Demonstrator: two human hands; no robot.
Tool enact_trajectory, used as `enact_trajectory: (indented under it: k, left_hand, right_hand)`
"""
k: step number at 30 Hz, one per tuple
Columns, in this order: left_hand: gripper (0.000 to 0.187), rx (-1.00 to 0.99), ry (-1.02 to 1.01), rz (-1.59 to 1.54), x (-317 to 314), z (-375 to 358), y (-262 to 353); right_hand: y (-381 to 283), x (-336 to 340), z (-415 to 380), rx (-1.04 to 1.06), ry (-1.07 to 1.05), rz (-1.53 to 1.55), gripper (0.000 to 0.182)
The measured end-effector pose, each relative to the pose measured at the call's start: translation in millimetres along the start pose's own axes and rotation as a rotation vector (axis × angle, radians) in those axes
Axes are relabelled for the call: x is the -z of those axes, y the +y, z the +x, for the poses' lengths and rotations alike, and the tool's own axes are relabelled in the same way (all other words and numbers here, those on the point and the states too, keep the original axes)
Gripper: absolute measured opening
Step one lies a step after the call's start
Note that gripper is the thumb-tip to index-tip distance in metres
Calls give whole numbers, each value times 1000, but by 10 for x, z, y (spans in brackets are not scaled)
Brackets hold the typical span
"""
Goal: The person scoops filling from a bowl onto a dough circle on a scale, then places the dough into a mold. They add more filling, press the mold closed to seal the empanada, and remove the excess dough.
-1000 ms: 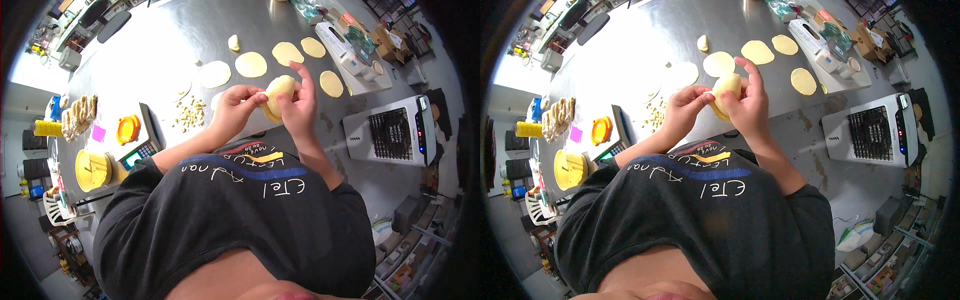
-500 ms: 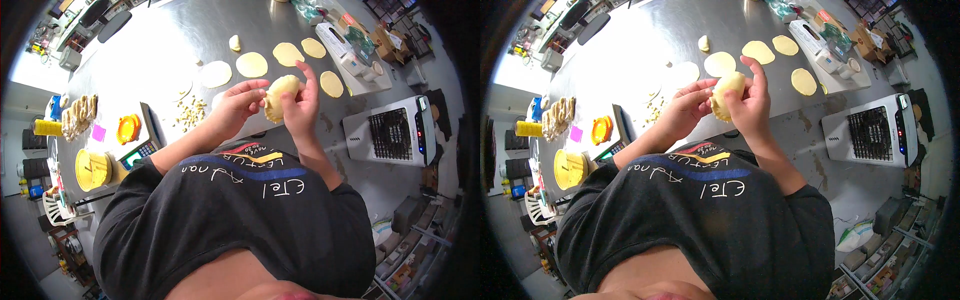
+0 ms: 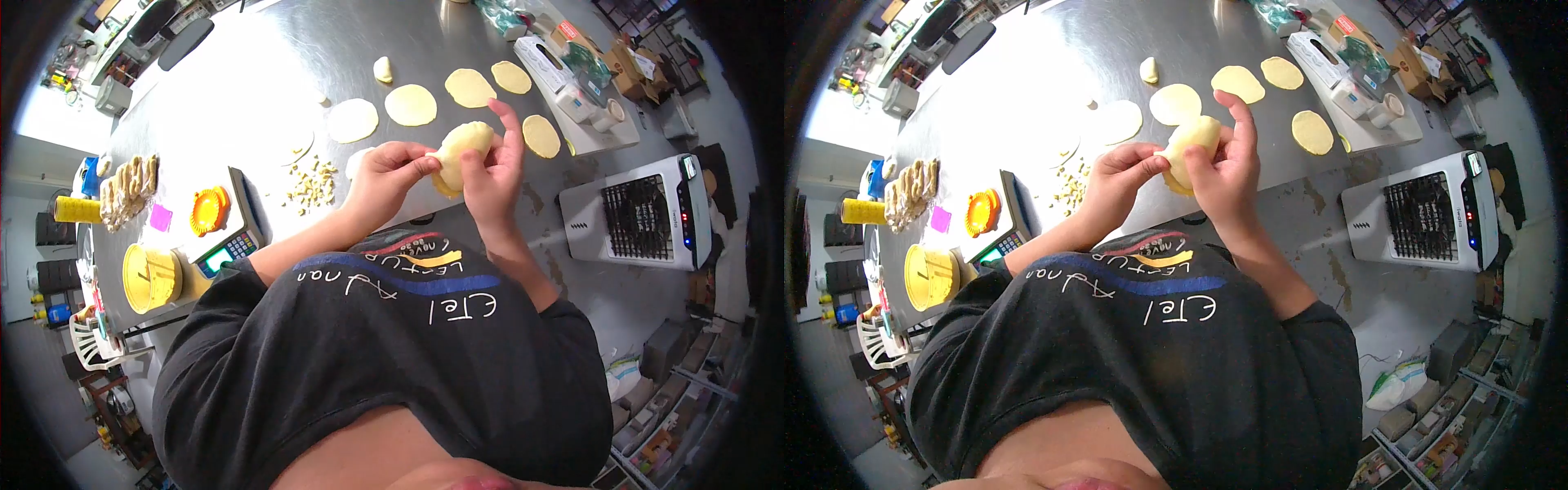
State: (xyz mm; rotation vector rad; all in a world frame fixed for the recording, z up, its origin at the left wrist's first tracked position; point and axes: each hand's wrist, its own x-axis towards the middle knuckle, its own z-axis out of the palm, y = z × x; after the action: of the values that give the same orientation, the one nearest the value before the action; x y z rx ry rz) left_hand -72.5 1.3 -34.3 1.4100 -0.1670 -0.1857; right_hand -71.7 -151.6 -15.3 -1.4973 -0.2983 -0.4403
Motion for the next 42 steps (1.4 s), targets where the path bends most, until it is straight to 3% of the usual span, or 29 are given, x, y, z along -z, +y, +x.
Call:
enact_trajectory:
  k: [6, 9, 11, 14, 18, 21, 23, 24, 26, 27, 28, 30, 33, 37, 42]
  left_hand:
    - [21, 22, -30, -30, 8, 3, 81]
    - [12, 2, -25, 20, 12, -1, 97]
    - [19, 205, -111, -345, 42, 31, 93]
    - [20, 368, -157, -535, 36, 64, 111]
    - [19, 420, -133, -635, -40, 42, 225]
    - [22, 322, -155, -487, -4, 44, 122]
    - [24, 126, -91, -98, -34, -8, 160]
    - [24, 125, -91, -98, -30, -14, 146]
    - [28, -285, -90, 174, -16, -32, 101]
    - [21, -280, -55, 390, -58, -103, 250]
    - [21, -281, -55, 390, -52, -93, 209]
    - [21, -234, -26, 247, -50, -66, 147]
    - [18, -124, 2, 291, -26, -86, 303]
    - [16, -111, 6, 191, 41, -56, 228]
    - [18, 33, -79, -58, 76, -58, 245]
  right_hand:
    - [47, 13, 15, 26, 18, -34, 58]
    - [24, 25, 22, 45, 20, -54, 57]
    - [14, 29, 20, 51, 12, -78, 57]
    - [29, 17, 24, 39, 2, 23, 56]
    - [0, -14, 17, 80, 27, 17, 56]
    - [1, -10, 12, 69, 29, 7, 56]
    - [-3, -9, 12, 51, 29, -7, 56]
    - [-15, -13, 11, 51, 43, -7, 57]
    - [-37, -29, 5, 51, 56, -8, 58]
    - [-47, -46, -2, 60, 86, 10, 58]
    - [-55, -60, -6, 70, 115, 29, 59]
    - [-73, -80, -12, 95, 109, 32, 61]
    - [-64, -71, -10, 120, 65, 39, 66]
    - [-87, -71, 7, 87, 36, 20, 71]
    - [-77, -62, 15, 81, 46, 16, 72]
